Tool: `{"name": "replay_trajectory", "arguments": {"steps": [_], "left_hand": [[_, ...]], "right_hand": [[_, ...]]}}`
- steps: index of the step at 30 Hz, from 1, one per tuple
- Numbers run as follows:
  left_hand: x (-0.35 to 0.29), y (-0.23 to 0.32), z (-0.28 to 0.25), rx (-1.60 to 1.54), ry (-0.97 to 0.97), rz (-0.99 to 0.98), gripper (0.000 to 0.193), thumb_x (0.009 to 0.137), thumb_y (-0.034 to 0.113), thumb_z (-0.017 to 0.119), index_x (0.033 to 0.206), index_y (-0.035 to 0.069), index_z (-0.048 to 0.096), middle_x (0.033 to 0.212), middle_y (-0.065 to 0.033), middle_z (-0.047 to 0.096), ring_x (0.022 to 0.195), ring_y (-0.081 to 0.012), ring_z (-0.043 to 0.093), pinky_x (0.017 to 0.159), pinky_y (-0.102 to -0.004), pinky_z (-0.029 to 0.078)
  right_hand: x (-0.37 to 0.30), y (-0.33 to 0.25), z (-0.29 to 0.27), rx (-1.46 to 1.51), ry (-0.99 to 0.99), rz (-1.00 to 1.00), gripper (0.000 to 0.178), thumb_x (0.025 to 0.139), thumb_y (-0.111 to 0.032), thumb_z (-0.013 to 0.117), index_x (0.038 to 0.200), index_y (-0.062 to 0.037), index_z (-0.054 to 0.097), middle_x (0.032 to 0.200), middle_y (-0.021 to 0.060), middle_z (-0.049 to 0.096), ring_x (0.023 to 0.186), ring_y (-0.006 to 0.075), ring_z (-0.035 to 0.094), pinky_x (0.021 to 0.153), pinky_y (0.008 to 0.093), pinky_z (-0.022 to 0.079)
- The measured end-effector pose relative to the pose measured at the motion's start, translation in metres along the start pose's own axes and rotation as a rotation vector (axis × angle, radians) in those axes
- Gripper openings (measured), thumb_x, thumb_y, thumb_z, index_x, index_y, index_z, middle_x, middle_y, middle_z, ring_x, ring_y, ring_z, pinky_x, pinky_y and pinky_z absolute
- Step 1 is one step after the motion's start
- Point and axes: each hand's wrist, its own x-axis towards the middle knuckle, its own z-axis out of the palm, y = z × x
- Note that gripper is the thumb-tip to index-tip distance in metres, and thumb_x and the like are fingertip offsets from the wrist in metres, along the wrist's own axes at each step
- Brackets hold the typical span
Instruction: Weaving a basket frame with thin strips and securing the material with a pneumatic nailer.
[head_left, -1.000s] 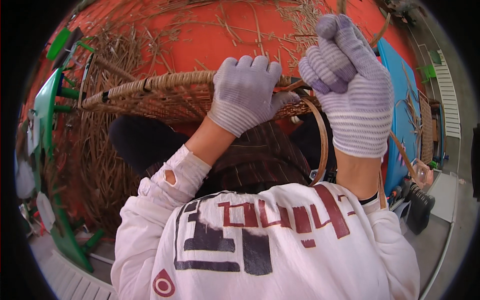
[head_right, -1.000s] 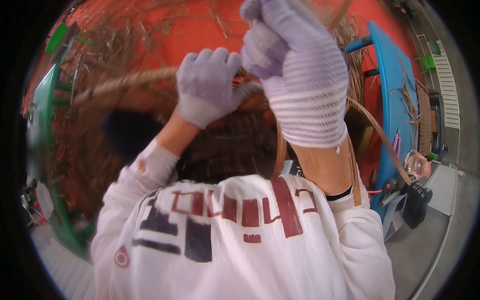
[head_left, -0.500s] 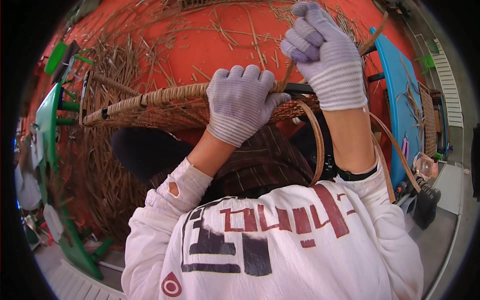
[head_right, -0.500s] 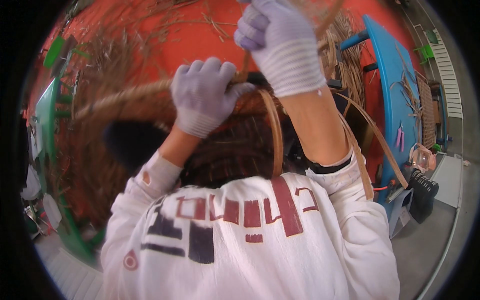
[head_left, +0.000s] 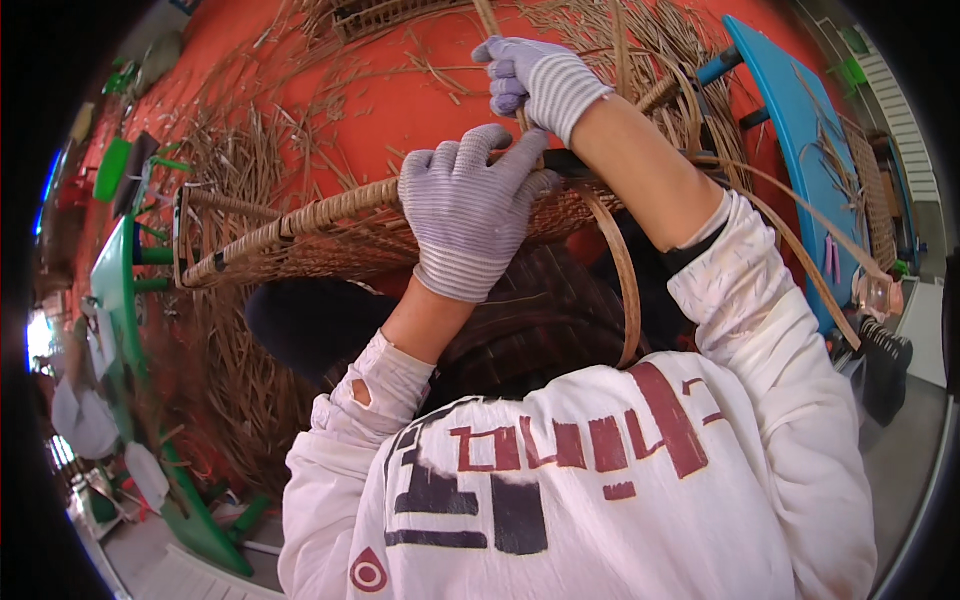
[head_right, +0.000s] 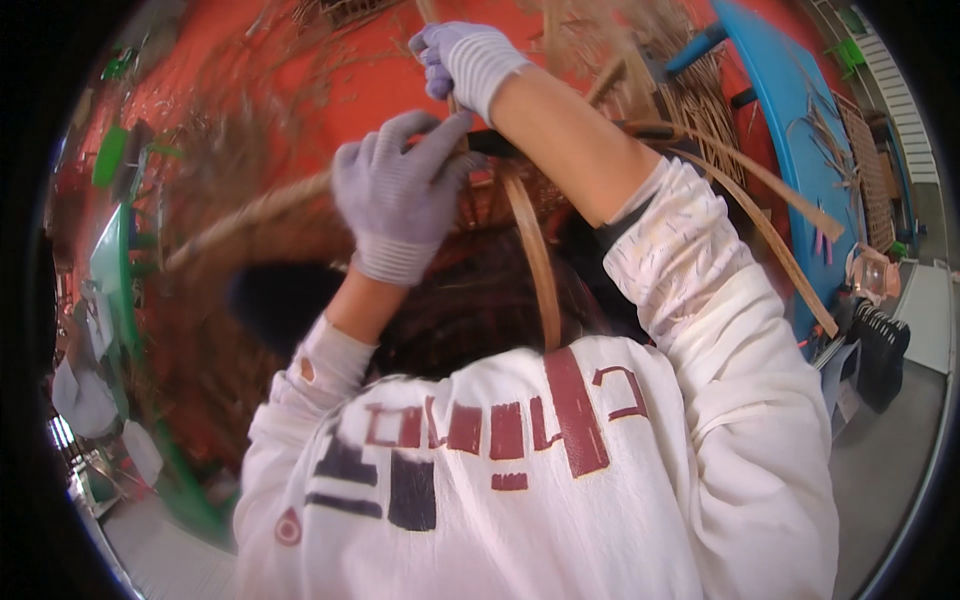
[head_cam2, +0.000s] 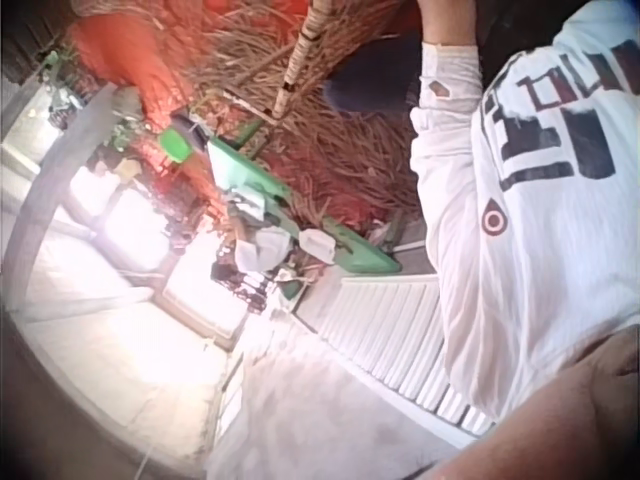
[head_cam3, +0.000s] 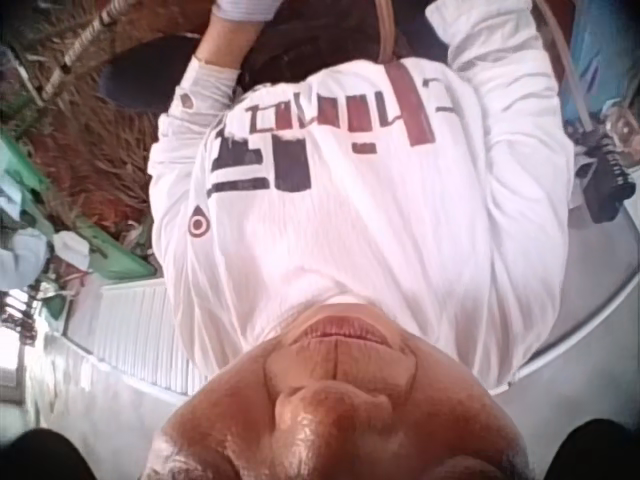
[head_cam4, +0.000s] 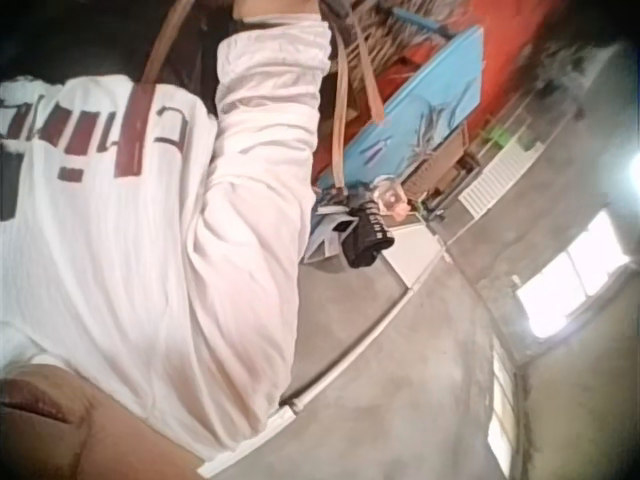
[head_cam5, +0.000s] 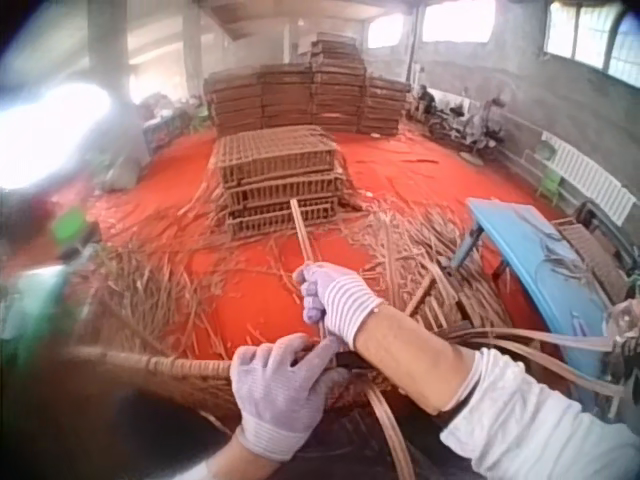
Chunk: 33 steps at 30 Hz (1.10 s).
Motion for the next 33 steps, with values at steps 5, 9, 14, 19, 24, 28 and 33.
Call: {"name": "replay_trajectory", "arguments": {"steps": [5,9,14,19,24,28,33], "left_hand": [[0.004,-0.001,0.003,0.007,-0.088,-0.033,0.027,0.077,0.035,0.075,0.099,0.018,0.071,0.092,0.0016,0.064,0.078,-0.0208,0.060,0.073,-0.0406,0.039],[0.001,0.000,0.000,0.011,-0.110,-0.033,0.026,0.078,0.035,0.074,0.097,0.018,0.070,0.091,0.0010,0.065,0.079,-0.0213,0.061,0.073,-0.0410,0.039],[0.004,-0.001,-0.008,0.075,-0.228,-0.062,0.019,0.083,0.027,0.070,0.100,0.017,0.069,0.091,-0.0001,0.068,0.084,-0.0237,0.063,0.075,-0.0424,0.041],[0.013,-0.001,-0.010,-0.041,-0.219,-0.035,0.018,0.082,0.022,0.072,0.099,0.015,0.069,0.086,-0.0019,0.068,0.086,-0.0245,0.064,0.079,-0.0399,0.042],[0.023,-0.003,-0.018,-0.100,-0.368,-0.044,0.020,0.082,0.025,0.075,0.097,0.013,0.069,0.083,-0.0023,0.068,0.081,-0.0242,0.063,0.079,-0.0389,0.041],[0.023,-0.003,-0.020,-0.118,-0.388,-0.058,0.021,0.082,0.024,0.075,0.098,0.013,0.070,0.084,-0.0033,0.069,0.081,-0.0247,0.064,0.080,-0.0385,0.041],[0.028,-0.004,-0.022,-0.175,-0.492,-0.173,0.020,0.083,0.023,0.074,0.099,0.011,0.070,0.083,-0.0049,0.070,0.081,-0.0258,0.064,0.082,-0.0384,0.041]], "right_hand": [[0.004,-0.006,-0.005,-0.273,-0.061,-0.127,0.027,0.104,-0.021,0.050,0.115,0.0014,0.060,0.069,0.0031,0.059,0.057,0.0141,0.054,0.058,0.0303,0.048],[-0.046,0.000,-0.011,-0.794,0.430,-1.317,0.029,0.104,-0.027,0.051,0.089,-0.0036,0.059,0.054,-0.0026,0.038,0.043,0.0087,0.032,0.043,0.0260,0.029],[-0.126,0.037,-0.044,-0.932,0.079,-1.422,0.018,0.093,-0.005,0.060,0.109,-0.0052,0.067,0.101,0.0097,0.068,0.094,0.0295,0.065,0.082,0.0354,0.054],[-0.136,0.095,-0.066,-1.020,0.170,-1.316,0.026,0.089,-0.010,0.063,0.115,-0.0079,0.064,0.112,0.0101,0.063,0.104,0.0315,0.061,0.090,0.0420,0.049],[-0.137,0.121,-0.069,-1.002,0.265,-1.172,0.033,0.093,-0.013,0.062,0.125,-0.0061,0.059,0.120,0.0146,0.061,0.108,0.0348,0.060,0.096,0.0436,0.048],[-0.136,0.110,-0.072,-1.075,0.246,-1.052,0.037,0.091,-0.019,0.064,0.126,-0.0073,0.059,0.113,0.0134,0.061,0.102,0.0321,0.061,0.090,0.0430,0.050],[-0.129,0.115,-0.068,-1.131,0.298,-1.065,0.031,0.091,-0.023,0.066,0.118,-0.0092,0.060,0.103,0.0105,0.064,0.091,0.0305,0.065,0.080,0.0419,0.053]]}}
